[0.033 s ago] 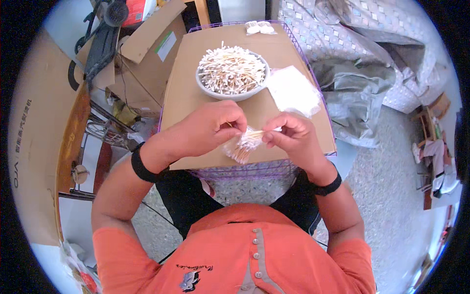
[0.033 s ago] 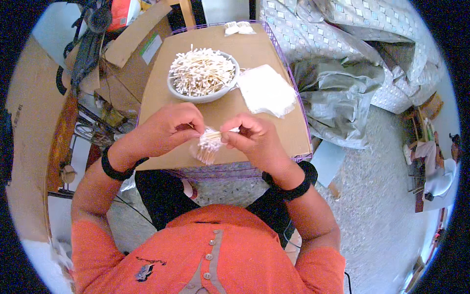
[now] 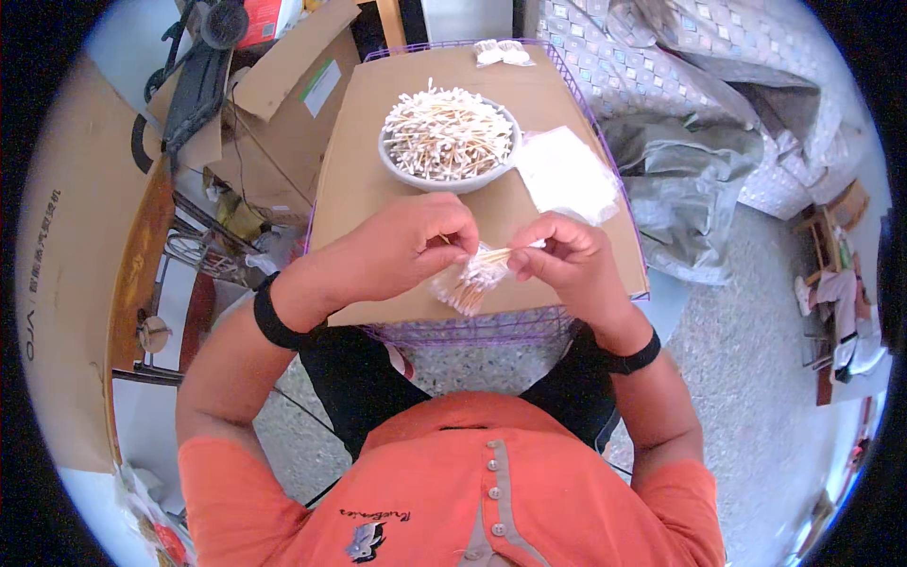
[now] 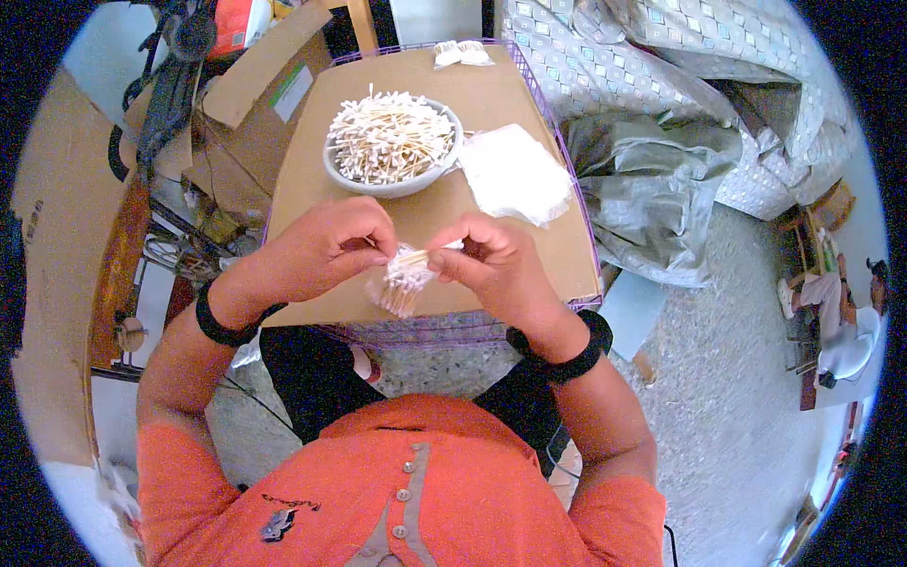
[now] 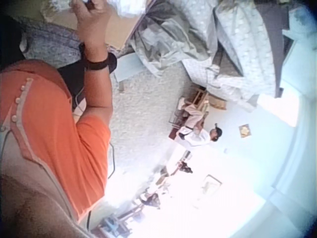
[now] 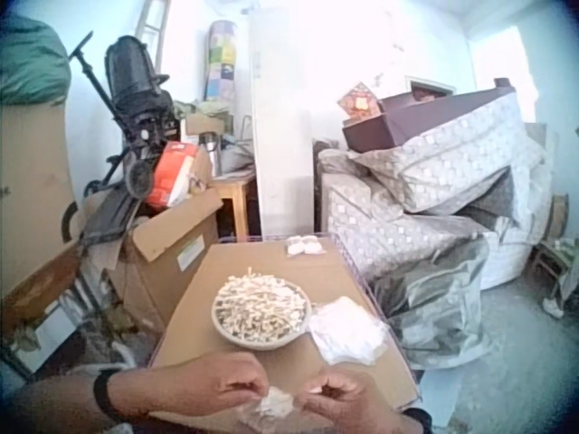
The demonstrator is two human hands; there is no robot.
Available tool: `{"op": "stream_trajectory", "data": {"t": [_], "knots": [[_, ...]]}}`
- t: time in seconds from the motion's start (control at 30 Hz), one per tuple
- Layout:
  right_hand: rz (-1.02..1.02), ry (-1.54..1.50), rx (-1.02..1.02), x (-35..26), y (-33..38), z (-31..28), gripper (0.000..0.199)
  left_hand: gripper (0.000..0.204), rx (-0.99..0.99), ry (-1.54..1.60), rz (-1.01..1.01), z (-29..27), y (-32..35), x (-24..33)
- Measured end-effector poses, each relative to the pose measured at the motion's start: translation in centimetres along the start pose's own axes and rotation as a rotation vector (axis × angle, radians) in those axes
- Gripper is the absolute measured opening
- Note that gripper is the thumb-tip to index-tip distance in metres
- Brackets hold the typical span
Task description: Counting cotton swabs and packing them into small plastic bags.
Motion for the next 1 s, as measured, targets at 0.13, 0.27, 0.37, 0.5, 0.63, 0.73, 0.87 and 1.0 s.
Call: {"op": "stream_trajectory", "data": {"t": [0.13, 0.27, 0.37, 0.5, 0.63, 0.73, 0.87, 1.0], "knots": [[0.043, 0.058, -0.113, 0.0, -0.6, 1.1, 0.004, 0.009, 0.005, -0.002, 0.064, -0.3, 0.1, 0.6], [0.106, -0.01, -0.106, 0.0, -0.7, 0.9, 0.006, 0.009, 0.007, -0.006, 0.048, 0.2, 0.0, 0.7], [0.108, -0.073, -0.081, 0.1, -0.7, 0.4, 0.007, 0.009, 0.026, -0.027, 0.037, 0.0, 0.2, 0.6], [0.141, -0.034, -0.099, 0.6, -0.4, 0.7, 0.007, 0.009, 0.003, 0.034, 0.049, 0.5, -0.1, 1.0], [0.118, 0.028, -0.094, 0.7, -0.3, 0.9, 0.007, 0.01, 0.0, 0.062, 0.064, 1.0, -0.1, 0.7], [0.142, -0.022, -0.044, 0.9, 0.2, 0.7, 0.007, 0.011, -0.031, 0.367, -0.142, 2.0, 0.3, -0.6], [0.143, 0.032, -0.085, 0.6, 0.3, 0.9, 0.008, 0.009, 0.009, 0.31, -0.097, 2.7, 0.2, -0.6], [0.141, 0.039, -0.059, 0.6, 0.2, 0.6, 0.007, 0.009, 0.03, 0.314, -0.089, 2.6, 0.0, -0.3]]}}
Point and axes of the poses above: each hand's wrist, its own y-axis away from the middle knuckle, its own z-axis out of the palm, x = y × z, the point moved 7 cm from there along -y, towards the middle knuckle, and after that the axes turned 6 degrees about -x, right-handed, at the moved point
